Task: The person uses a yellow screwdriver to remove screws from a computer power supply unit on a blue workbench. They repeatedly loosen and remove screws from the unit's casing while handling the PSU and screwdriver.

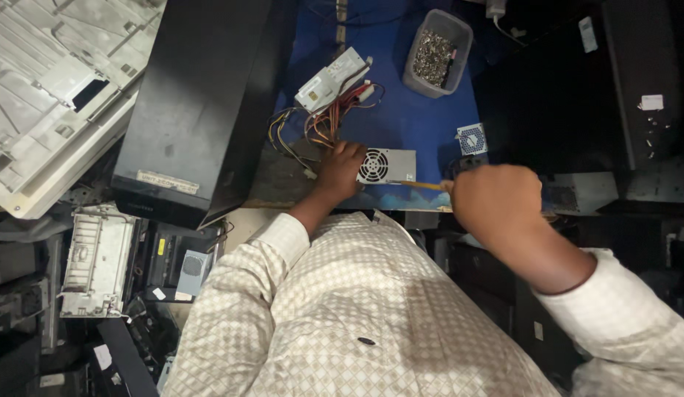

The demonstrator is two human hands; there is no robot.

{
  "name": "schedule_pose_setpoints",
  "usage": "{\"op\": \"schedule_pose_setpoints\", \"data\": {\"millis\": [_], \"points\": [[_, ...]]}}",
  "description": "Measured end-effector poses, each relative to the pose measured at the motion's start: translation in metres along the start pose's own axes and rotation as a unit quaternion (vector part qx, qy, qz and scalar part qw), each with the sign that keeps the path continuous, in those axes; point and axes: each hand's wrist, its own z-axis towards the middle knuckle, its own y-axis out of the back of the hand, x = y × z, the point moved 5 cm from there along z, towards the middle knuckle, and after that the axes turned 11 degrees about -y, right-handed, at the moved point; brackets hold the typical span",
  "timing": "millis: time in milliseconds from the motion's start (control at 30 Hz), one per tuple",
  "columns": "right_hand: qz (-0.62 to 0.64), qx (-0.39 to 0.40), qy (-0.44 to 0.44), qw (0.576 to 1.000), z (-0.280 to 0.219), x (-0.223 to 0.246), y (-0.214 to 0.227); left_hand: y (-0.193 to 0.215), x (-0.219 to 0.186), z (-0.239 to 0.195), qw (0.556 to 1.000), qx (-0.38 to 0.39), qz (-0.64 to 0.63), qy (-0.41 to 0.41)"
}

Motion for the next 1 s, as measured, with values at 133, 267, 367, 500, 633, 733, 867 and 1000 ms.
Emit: {"op": "schedule_pose_setpoints", "data": {"millis": [133,267,367,500,633,733,867,1000], "points": [[0.056,-0.164,0.096,0.980,-0.001,-0.005,0.017,0.006,-0.003,0.000,1.000,-0.006,-0.020,-0.001],[0.048,-0.179,0.115,0.976,-0.002,-0.005,0.021,0.005,-0.003,0.005,0.999,0.030,-0.002,0.011],[-0.005,-0.079,0.046,0.996,0.005,-0.001,0.012,0.003,-0.001,0.005,0.999,0.035,-0.002,0.015],[0.060,-0.094,0.064,0.992,0.008,-0.004,0.017,0.005,-0.001,0.002,1.000,0.018,-0.002,0.003],[0.068,-0.214,0.142,0.964,-0.002,-0.003,0.030,0.005,-0.001,0.005,0.999,0.040,0.003,0.013],[0.022,-0.117,0.055,0.991,0.004,0.002,0.022,0.005,-0.001,0.006,0.998,0.060,-0.002,0.026],[-0.008,0.052,-0.004,0.999,0.010,-0.003,0.006,0.008,-0.002,0.004,0.999,0.030,-0.002,0.012],[0.069,-0.176,0.120,0.975,0.002,-0.005,0.032,0.008,-0.003,0.005,1.000,0.020,0.007,0.010]]}}
